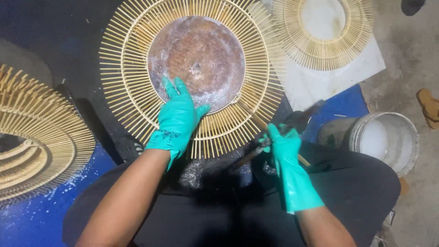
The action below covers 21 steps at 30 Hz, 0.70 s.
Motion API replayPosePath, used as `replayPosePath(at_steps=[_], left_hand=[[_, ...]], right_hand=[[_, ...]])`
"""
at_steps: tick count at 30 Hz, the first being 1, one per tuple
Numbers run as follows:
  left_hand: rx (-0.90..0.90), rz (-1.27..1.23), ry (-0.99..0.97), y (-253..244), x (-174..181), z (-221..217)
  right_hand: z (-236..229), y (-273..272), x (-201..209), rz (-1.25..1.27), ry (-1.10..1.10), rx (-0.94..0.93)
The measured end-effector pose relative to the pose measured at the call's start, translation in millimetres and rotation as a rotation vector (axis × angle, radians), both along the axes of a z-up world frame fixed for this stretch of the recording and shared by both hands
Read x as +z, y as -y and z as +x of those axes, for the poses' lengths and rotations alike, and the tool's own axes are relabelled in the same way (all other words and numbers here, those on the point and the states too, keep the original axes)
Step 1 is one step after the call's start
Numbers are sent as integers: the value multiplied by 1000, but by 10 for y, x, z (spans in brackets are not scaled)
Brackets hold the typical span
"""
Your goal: The recorder is assembling and inspecting circular bamboo furniture components, using a metal tool to secure or adjust the bamboo sticks.
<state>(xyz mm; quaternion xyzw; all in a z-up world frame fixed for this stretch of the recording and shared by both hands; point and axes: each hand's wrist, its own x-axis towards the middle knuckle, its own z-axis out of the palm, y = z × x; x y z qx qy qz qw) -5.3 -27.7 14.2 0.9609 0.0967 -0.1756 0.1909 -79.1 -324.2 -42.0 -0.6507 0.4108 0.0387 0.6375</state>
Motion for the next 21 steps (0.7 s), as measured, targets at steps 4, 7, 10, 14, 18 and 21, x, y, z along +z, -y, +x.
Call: replayPosePath(at_steps=[4, 7, 10, 14, 18, 21], left_hand=[[-5, 11, -8, 8, 23, 7], [-13, 20, -12, -3, 29, -21], [-2, 15, -23, 29, 90, 14], [10, 17, -39, 8, -13, 19], [10, 5, -2, -9, -97, -42], [5, 15, 33, -5, -83, -38]], right_hand=[[40, -54, -79, 9, -24, 64], [28, -37, -56, 0, -75, 91], [81, -17, 16, 12, -100, 87], [117, 8, 722, -11, -24, 58], [109, -110, 1646, -115, 504, 77], [146, -263, 1865, -35, 565, 170]])
